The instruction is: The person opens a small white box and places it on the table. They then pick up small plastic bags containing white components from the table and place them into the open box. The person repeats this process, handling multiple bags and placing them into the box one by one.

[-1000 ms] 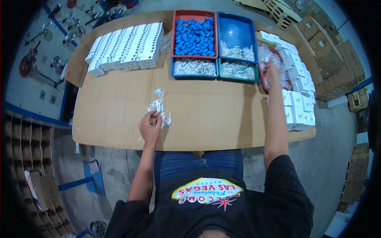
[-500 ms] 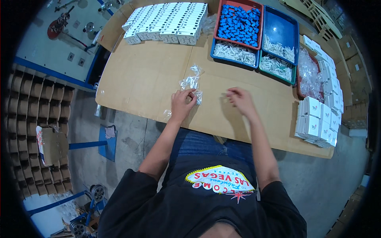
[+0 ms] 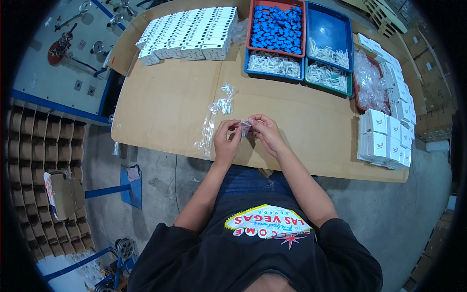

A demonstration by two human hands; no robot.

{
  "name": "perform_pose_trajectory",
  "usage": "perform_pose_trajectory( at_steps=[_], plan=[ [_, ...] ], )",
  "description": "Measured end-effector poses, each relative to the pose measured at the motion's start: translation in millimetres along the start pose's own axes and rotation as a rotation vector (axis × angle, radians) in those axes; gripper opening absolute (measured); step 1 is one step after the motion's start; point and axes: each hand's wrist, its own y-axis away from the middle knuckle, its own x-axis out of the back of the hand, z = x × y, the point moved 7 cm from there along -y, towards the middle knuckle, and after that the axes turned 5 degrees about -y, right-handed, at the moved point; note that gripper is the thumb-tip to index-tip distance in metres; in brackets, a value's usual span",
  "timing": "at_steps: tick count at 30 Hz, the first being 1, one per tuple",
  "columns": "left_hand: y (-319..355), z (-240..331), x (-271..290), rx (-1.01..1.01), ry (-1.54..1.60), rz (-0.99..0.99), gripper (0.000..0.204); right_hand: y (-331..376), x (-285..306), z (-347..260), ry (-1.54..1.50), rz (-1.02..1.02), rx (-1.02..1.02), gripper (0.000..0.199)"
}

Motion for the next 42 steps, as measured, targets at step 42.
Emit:
perform_pose_trajectory(
  at_steps=[42],
  plan=[
    [5.3, -36.2, -22.2, 0.11, -0.117, -0.069, 0.036, -38.2, 233.7, -297.9, 1.118, 0.717, 0.104, 0.036]
  ],
)
